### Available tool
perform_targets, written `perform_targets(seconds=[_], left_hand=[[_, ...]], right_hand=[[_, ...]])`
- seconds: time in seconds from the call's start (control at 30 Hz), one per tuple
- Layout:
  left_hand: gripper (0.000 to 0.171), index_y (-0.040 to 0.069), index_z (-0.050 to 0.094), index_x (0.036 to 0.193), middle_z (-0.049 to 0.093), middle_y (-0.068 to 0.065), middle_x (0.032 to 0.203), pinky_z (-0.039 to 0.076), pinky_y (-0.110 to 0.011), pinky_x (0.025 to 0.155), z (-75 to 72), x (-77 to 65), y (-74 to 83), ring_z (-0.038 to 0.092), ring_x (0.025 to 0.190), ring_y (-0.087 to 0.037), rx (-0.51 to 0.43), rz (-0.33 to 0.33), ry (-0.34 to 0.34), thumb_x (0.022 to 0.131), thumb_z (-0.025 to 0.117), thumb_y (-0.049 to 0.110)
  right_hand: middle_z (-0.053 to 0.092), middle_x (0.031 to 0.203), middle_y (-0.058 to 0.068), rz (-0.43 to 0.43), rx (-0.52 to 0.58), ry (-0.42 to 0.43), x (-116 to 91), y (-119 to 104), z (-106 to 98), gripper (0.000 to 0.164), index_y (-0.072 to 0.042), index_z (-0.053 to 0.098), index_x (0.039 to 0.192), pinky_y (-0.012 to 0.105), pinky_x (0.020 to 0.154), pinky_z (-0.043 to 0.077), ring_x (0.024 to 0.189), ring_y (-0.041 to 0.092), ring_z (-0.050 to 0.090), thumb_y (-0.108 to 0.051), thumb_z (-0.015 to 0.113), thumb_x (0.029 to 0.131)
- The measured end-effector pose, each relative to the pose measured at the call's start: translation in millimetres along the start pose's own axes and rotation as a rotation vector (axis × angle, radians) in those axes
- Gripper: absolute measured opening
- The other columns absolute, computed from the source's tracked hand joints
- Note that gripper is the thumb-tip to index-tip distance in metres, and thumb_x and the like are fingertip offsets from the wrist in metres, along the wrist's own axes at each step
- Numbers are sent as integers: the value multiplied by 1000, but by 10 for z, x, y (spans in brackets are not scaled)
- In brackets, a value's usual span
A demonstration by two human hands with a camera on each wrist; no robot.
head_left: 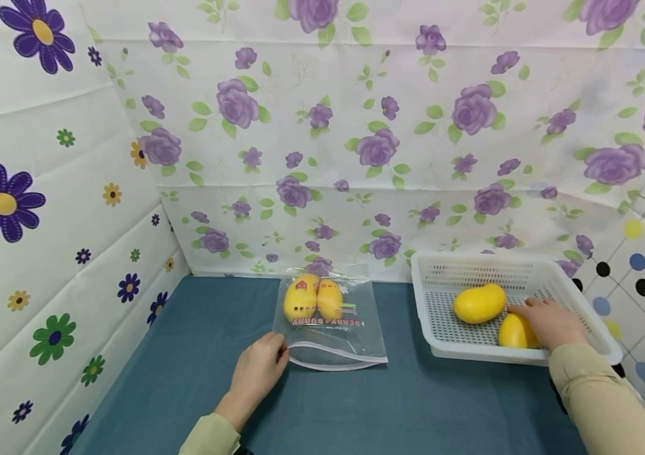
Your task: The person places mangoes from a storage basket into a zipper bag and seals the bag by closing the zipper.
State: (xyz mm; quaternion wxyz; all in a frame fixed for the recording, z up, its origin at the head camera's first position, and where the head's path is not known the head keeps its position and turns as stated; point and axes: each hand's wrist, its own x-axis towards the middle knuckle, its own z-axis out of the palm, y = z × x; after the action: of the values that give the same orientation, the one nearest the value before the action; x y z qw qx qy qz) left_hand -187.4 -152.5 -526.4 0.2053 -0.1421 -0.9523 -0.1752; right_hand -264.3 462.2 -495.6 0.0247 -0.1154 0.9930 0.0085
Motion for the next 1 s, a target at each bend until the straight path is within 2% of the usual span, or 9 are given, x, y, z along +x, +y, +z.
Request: perform_targets(seconds=[0.2,0.43,1.0], left_hand=[[28,17,63,79,49,8,72,42,-25,53,-9,12,19,44,58,-4,-6,10,8,89,87,7],[27,17,65,80,51,7,73,44,-25,53,-16,14,39,47,59,-5,-12,9,30,87,89,6],[27,17,65,80,54,7,75,46,-27,54,47,5,35,51,60,-6,-37,7,35,86,90,7]], right_hand=[[57,139,41,24,16,-17,-17,-28,-27,48,-7,66,142,80,99,39,125,68,50,1,74,95],[64,128,36,11,-29,-16,-7,-110,-141,45,-4,70,136,75,96,45,115,61,59,4,75,92],[58,135,40,30,52,-47,-9,-26,-69,51,-4,65,142,78,93,44,116,64,57,4,75,92]])
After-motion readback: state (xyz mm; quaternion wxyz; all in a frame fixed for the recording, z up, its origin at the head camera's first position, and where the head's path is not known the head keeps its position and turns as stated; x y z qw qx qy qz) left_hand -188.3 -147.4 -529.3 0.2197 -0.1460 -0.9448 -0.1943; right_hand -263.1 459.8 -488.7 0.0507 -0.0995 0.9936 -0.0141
